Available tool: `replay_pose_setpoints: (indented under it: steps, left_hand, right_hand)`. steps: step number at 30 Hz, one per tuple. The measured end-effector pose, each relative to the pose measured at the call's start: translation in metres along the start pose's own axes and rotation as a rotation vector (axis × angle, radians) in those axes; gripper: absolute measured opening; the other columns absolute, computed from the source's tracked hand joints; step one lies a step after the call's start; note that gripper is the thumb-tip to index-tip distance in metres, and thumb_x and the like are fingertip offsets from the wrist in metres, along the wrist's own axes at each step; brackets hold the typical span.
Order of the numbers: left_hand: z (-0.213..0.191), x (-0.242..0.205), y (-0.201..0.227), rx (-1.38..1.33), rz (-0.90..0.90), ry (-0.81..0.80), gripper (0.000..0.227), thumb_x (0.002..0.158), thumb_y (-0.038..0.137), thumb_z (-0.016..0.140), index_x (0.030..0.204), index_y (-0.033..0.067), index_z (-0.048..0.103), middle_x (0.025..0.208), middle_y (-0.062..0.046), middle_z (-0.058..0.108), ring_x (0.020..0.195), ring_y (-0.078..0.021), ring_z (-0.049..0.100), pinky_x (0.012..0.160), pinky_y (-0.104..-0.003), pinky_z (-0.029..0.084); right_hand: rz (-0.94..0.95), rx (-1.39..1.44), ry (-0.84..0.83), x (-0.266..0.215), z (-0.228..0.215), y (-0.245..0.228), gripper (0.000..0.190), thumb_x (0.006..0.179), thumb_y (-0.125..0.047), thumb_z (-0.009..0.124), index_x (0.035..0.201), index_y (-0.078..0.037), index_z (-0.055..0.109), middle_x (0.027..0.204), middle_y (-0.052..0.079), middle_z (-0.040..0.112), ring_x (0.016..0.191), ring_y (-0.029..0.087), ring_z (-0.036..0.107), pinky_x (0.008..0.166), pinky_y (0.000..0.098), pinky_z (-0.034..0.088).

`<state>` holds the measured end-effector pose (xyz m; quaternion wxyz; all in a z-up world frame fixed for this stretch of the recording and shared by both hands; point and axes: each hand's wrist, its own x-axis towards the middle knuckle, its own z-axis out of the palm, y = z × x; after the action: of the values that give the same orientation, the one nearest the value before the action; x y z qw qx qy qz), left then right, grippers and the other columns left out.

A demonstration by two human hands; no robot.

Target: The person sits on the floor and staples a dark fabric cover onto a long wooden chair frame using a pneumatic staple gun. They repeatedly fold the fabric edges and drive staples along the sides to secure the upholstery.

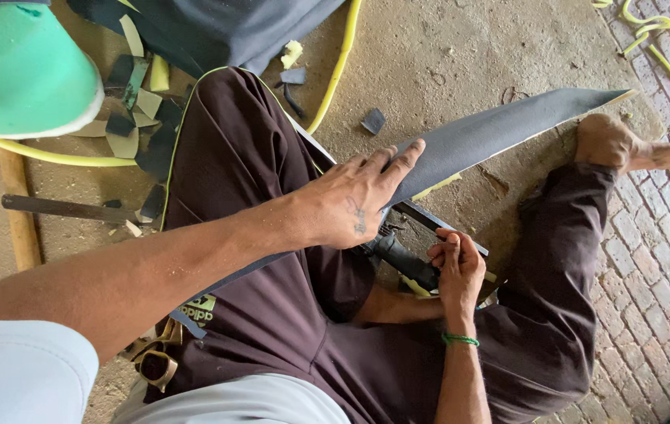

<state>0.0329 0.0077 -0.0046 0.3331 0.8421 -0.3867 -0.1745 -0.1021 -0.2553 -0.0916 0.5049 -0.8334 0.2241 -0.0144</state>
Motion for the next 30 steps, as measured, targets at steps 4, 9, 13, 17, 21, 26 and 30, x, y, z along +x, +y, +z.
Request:
replay_pose_setpoints:
  steps: [4,9,13,17,21,26,30]
  left_hand:
    - [0.0009,0.0013,0.0,0.001,-0.011,-0.021,0.094,0.086,0.007,0.059,0.16,-0.0021,0.002,0.145,-0.043,0.036,0.133,-0.0535,0.045,0.117,-0.055,0.035]
    - [0.002,0.0014,0.0001,0.018,-0.003,-0.011,0.095,0.085,0.008,0.06,0.159,-0.0022,0.001,0.147,-0.045,0.033,0.135,-0.0546,0.042,0.117,-0.055,0.034]
    - [0.0011,0.0006,0.0011,0.027,-0.013,-0.026,0.098,0.083,0.008,0.061,0.159,-0.0019,0.0,0.146,-0.044,0.034,0.135,-0.0537,0.043,0.116,-0.055,0.035]
    - [0.0008,0.0012,0.0026,0.024,-0.013,-0.029,0.096,0.084,0.008,0.059,0.16,-0.0018,0.001,0.147,-0.043,0.034,0.135,-0.053,0.044,0.117,-0.055,0.035]
    - [0.0009,0.0007,0.0019,0.023,-0.028,-0.038,0.095,0.085,0.008,0.058,0.16,-0.0011,0.001,0.148,-0.043,0.033,0.135,-0.0532,0.043,0.116,-0.055,0.034]
    - [0.0017,0.0004,0.001,0.024,0.016,0.001,0.094,0.085,0.007,0.058,0.16,-0.0026,0.002,0.147,-0.043,0.035,0.136,-0.0531,0.043,0.117,-0.056,0.035]
    - [0.0023,0.0,0.0009,0.034,-0.021,-0.033,0.094,0.085,0.008,0.057,0.16,-0.002,0.002,0.147,-0.044,0.033,0.136,-0.0537,0.043,0.117,-0.056,0.034]
  right_hand:
    - [0.0,0.035,-0.01,-0.0005,-0.0001,0.0003,0.039,0.109,-0.035,0.053,0.113,-0.001,0.072,0.078,0.001,0.068,0.067,0.006,0.055,0.062,0.0217,0.048]
    - [0.006,-0.008,0.002,-0.001,-0.0005,0.0009,0.039,0.109,-0.035,0.052,0.113,-0.001,0.072,0.077,0.001,0.068,0.066,0.005,0.055,0.061,0.0214,0.048]
    - [-0.006,0.067,-0.007,-0.0004,0.0003,0.0022,0.039,0.109,-0.035,0.054,0.113,0.0,0.072,0.078,0.001,0.068,0.067,0.005,0.055,0.062,0.021,0.047]
    - [-0.013,0.008,-0.01,-0.0001,-0.0011,0.0026,0.039,0.109,-0.035,0.053,0.113,-0.001,0.072,0.077,0.001,0.068,0.066,0.005,0.054,0.061,0.0211,0.047]
    - [-0.016,-0.017,-0.009,0.0,-0.0007,0.0019,0.039,0.11,-0.034,0.052,0.113,-0.002,0.072,0.077,0.001,0.068,0.066,0.005,0.054,0.061,0.0212,0.047]
    - [-0.013,0.0,-0.005,-0.0005,-0.0006,0.0014,0.038,0.11,-0.034,0.053,0.113,-0.001,0.072,0.077,0.001,0.068,0.066,0.005,0.055,0.061,0.0212,0.047]
    - [0.0,0.001,0.001,-0.0004,0.0,0.0014,0.038,0.11,-0.034,0.053,0.113,-0.002,0.073,0.077,0.001,0.069,0.066,0.005,0.055,0.061,0.0211,0.047]
